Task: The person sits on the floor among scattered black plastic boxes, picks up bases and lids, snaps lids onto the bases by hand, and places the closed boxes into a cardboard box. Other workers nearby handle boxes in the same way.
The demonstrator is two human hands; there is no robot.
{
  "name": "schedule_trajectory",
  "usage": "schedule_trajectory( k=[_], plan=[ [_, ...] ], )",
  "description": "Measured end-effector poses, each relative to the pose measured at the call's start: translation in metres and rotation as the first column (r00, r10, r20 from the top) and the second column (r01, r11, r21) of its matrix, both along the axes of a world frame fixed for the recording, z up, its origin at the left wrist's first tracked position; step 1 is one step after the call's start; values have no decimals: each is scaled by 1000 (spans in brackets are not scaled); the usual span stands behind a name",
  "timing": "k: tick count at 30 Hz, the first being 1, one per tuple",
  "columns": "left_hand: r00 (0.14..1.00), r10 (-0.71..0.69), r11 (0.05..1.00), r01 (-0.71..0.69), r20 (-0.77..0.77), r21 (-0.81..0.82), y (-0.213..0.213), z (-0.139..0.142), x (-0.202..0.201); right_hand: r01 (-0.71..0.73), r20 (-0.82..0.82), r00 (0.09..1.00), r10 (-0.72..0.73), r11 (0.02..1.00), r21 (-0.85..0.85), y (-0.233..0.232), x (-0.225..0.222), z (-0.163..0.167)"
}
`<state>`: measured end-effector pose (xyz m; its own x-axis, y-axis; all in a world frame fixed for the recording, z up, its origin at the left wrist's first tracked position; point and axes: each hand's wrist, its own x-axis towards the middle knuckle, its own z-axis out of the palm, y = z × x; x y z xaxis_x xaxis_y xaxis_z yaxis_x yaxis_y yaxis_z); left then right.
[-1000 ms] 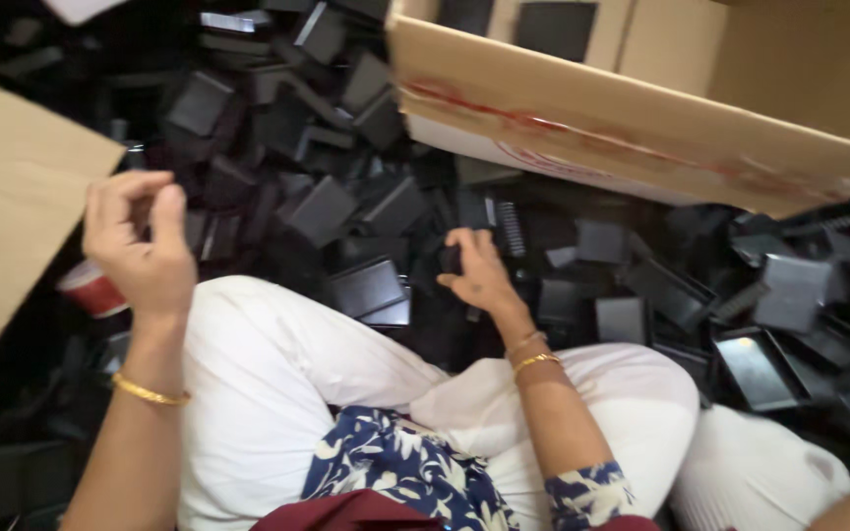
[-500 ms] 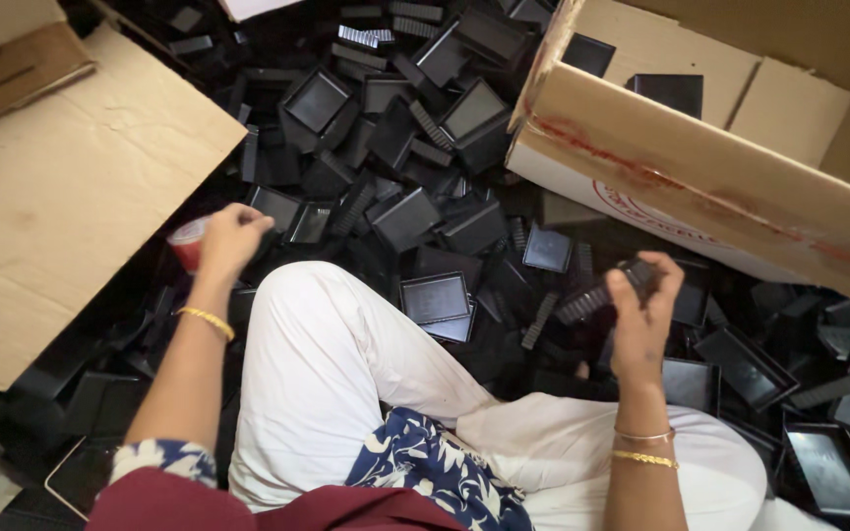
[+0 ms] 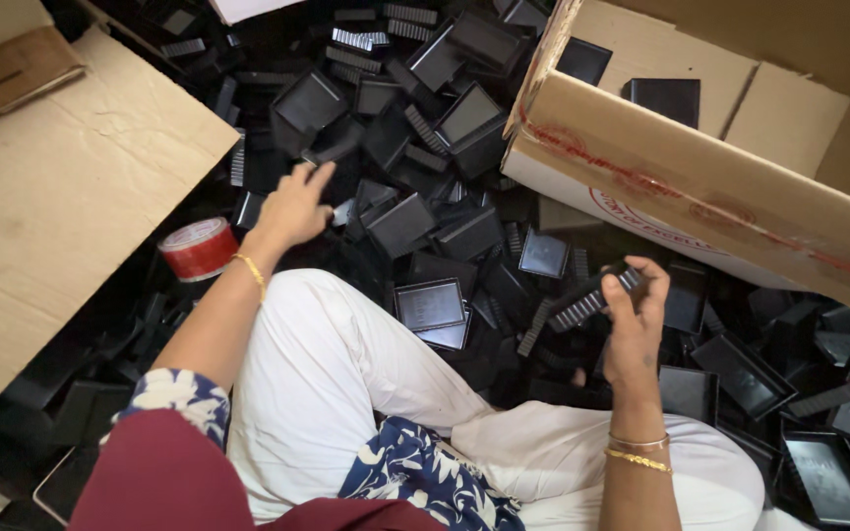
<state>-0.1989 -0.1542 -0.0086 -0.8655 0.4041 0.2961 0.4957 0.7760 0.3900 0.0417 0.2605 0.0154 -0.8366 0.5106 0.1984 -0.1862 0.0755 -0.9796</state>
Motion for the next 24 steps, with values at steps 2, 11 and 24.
schedule_trajectory(
  k=[2, 11, 24],
  plan=[
    [999, 38, 993, -36, -14, 113, -1, -1, 1, 14, -1, 1000, -14, 1000, -17, 2, -1, -1],
    [990, 123, 978, -133, 71, 164, 23, 6, -21, -75, -32, 997, 71, 986, -146, 2, -5, -11],
    [770, -436, 899, 400, 466, 181, 121, 4, 31, -101, -13, 995, 100, 989, -107, 16, -12, -25]
  ],
)
